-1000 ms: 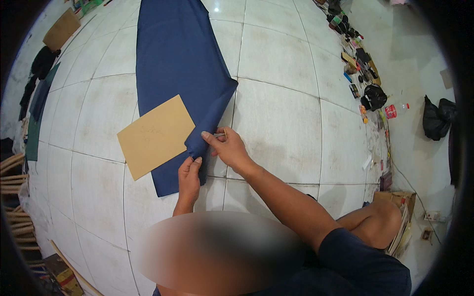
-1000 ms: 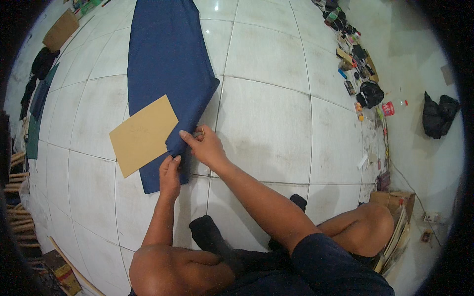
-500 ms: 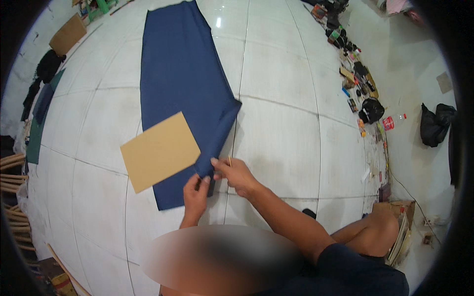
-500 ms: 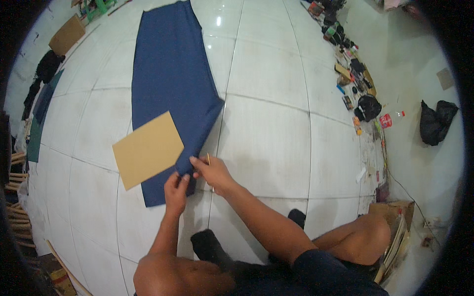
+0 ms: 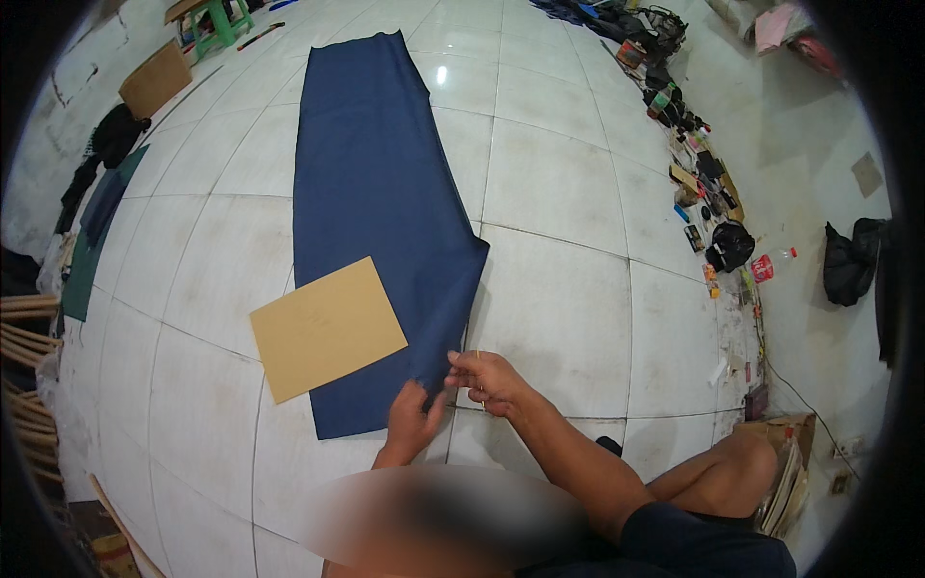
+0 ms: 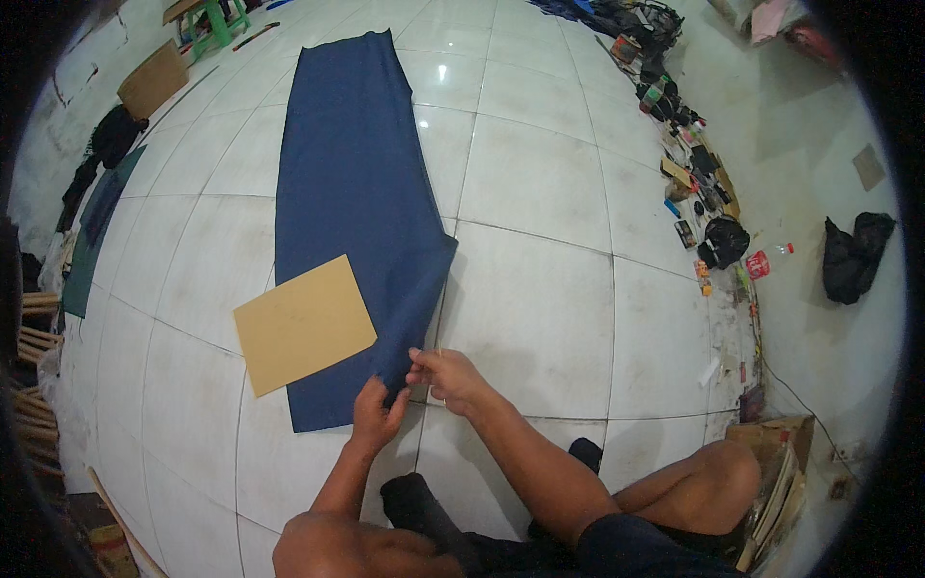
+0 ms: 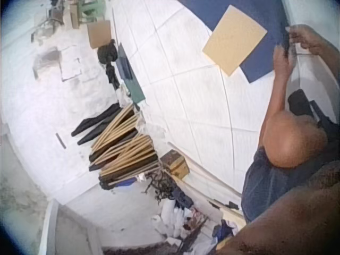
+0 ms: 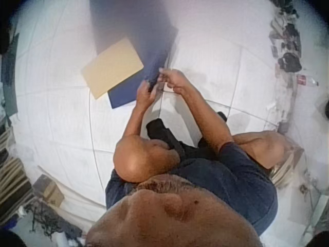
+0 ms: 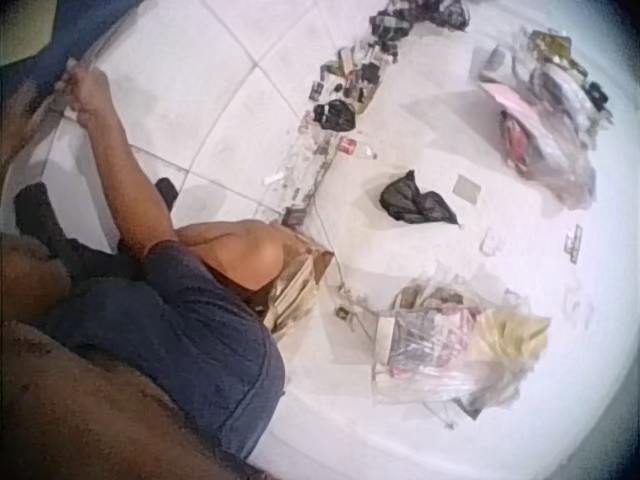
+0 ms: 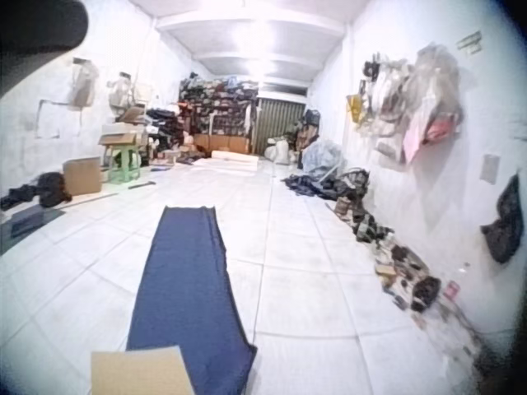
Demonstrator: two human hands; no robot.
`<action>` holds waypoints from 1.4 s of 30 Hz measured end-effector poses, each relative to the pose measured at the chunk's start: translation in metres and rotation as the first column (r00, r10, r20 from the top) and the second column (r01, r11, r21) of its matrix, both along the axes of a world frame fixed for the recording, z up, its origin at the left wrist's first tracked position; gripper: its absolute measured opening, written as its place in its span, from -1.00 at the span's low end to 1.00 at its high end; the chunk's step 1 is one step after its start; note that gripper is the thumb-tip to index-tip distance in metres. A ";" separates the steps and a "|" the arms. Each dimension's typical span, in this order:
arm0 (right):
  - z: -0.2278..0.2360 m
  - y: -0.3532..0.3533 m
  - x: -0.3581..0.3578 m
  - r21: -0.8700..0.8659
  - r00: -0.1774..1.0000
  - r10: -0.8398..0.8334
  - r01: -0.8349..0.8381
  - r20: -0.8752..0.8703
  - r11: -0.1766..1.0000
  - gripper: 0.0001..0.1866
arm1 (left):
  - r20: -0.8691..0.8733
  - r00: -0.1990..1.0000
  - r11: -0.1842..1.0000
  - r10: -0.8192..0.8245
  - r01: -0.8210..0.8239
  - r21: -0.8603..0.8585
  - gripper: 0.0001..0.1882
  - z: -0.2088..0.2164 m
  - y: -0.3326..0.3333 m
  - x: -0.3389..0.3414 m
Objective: The person spreads a blue fabric on the floor, places a cardboard template on top of it, and traces the outline of the template onto the fabric using a pencil.
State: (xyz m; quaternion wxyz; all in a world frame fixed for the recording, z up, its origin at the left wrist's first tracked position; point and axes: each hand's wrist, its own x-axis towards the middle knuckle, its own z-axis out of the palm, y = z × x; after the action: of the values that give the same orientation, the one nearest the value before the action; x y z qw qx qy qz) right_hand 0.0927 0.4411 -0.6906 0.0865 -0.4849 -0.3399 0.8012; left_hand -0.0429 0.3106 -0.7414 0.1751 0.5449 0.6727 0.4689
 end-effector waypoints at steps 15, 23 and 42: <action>-0.001 0.066 0.065 0.063 0.956 -0.007 0.027 -0.294 0.998 -0.86 | -0.171 0.985 0.966 0.001 -0.046 -0.256 -0.53 -0.037 -0.024 -0.004; -0.053 0.096 0.122 0.100 0.918 0.253 -0.295 0.305 0.950 -0.75 | -0.217 0.945 0.882 -0.244 0.123 -0.455 -0.56 -0.034 -0.008 0.012; -0.064 0.094 -0.030 -0.194 0.979 -0.122 0.089 -0.165 0.977 -0.32 | 0.215 0.827 0.602 -0.520 0.533 -0.595 -0.51 0.019 0.001 -0.028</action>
State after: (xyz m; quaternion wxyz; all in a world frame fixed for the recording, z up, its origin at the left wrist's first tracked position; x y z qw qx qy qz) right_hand 0.0626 0.5348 -0.7542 0.1130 -0.4354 -0.2285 0.8634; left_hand -0.0707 0.3117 -0.7223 0.4840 0.6223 0.5972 0.1477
